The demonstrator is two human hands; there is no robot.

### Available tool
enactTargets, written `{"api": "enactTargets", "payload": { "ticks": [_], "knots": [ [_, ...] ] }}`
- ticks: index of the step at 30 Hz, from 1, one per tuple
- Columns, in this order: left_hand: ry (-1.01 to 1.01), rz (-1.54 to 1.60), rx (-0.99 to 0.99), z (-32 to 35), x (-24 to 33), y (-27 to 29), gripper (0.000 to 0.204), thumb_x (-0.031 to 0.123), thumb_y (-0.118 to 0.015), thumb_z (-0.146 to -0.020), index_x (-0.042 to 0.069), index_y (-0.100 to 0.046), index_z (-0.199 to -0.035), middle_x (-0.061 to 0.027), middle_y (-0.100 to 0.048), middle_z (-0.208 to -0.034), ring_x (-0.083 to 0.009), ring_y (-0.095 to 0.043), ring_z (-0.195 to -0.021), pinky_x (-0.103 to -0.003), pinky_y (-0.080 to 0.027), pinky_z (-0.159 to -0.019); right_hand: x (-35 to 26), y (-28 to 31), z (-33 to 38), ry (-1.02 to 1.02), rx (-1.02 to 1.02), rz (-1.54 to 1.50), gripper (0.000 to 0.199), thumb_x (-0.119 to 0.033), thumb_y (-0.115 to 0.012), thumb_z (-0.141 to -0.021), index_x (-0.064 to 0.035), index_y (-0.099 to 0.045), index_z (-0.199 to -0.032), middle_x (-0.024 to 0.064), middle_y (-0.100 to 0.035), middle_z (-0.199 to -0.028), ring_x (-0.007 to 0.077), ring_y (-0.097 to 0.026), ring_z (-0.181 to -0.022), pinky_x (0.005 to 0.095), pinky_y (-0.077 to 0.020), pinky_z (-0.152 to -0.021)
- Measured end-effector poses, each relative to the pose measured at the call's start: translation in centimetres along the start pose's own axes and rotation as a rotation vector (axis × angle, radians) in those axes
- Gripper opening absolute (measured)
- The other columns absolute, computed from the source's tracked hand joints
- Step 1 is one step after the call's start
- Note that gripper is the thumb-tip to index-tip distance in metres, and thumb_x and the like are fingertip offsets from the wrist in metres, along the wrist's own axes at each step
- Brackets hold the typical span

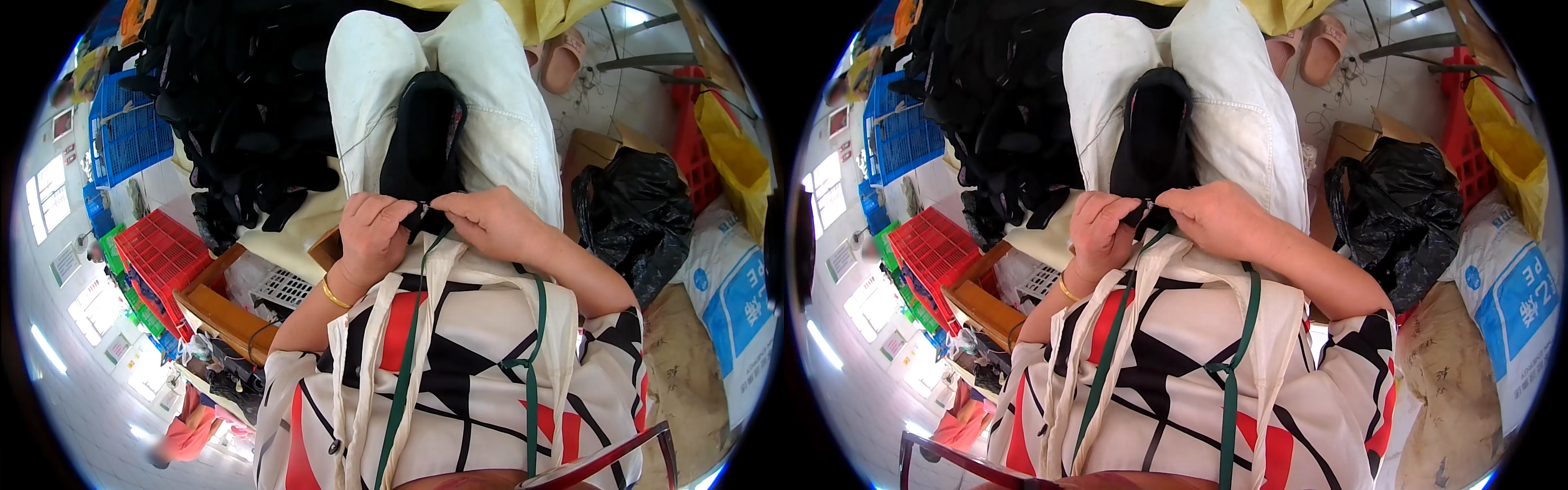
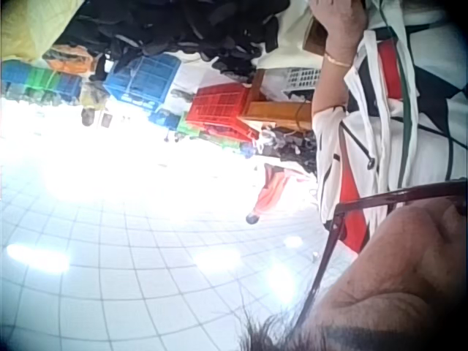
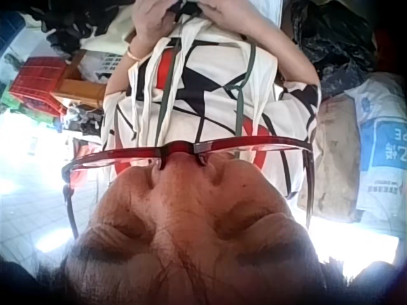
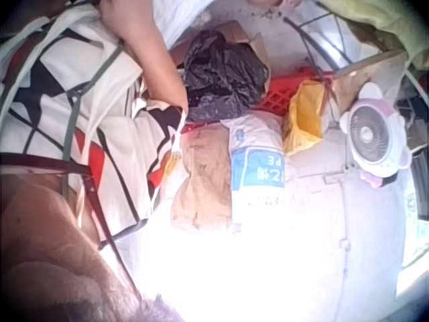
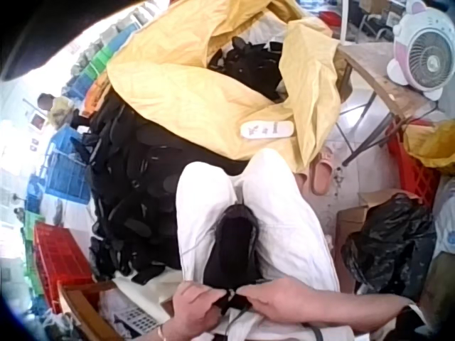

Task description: The person sits on the floor and sews a black slipper using a needle and thread. They repeatedly insert the needle into the slipper's sole and pull the thread through to secure the material.

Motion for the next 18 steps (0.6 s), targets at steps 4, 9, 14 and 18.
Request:
{"api": "enactTargets", "payload": {
  "ticks": [4, 9, 14, 18],
  "knots": [
    [0.005, -0.001, -0.001, 0.1, -0.1, 0.0, 0.045, -0.010, -0.064, -0.053, 0.006, -0.067, -0.096, -0.0060, -0.062, -0.082, -0.0267, -0.057, -0.073, -0.037, -0.045, -0.066, -0.3, 0.2, -0.2, 0.056, 0.035, -0.012, 0.016, -0.011, -0.058, -0.089, -0.0079, -0.064, -0.104, 0.0188, -0.066, -0.078, 0.0402, -0.065, -0.072, 0.0482, -0.0524, -0.065],
    [-0.003, 0.011, 0.019, 0.0, 0.0, 0.1, 0.044, -0.009, -0.064, -0.054, 0.006, -0.067, -0.095, -0.0056, -0.062, -0.082, -0.0265, -0.057, -0.072, -0.036, -0.045, -0.065, 0.0, -1.8, -0.2, -0.060, -0.068, 0.165, 0.013, -0.010, -0.058, -0.091, -0.0034, -0.056, -0.102, 0.0196, -0.065, -0.075, 0.0412, -0.063, -0.068, 0.0483, -0.0508, -0.062],
    [-0.036, -0.029, 0.025, 0.1, 0.6, 0.0, 0.043, -0.009, -0.065, -0.055, 0.006, -0.067, -0.095, -0.0049, -0.061, -0.083, -0.0257, -0.057, -0.071, -0.036, -0.045, -0.064, 0.3, -2.1, -0.8, -0.146, -0.019, 0.074, 0.015, -0.009, -0.056, -0.094, -0.0028, -0.048, -0.104, 0.0217, -0.063, -0.073, 0.0436, -0.061, -0.068, 0.0494, -0.0488, -0.062],
    [-0.104, -0.069, 0.046, 0.4, 1.0, -0.2, 0.042, -0.007, -0.065, -0.056, 0.007, -0.068, -0.096, -0.0039, -0.061, -0.085, -0.0244, -0.058, -0.071, -0.036, -0.045, -0.064, 0.8, -1.6, -1.6, -0.169, 0.000, -0.143, 0.016, -0.009, -0.055, -0.093, -0.0019, -0.047, -0.106, 0.0204, -0.064, -0.074, 0.0411, -0.063, -0.069, 0.0463, -0.0489, -0.064]
  ]
}}
Point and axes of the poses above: each hand's wrist, its own z-axis away from the middle knuckle, its own y-axis out of the back of the hand, x = y × z, the point moved 9 cm from there along -z, towards the middle knuckle
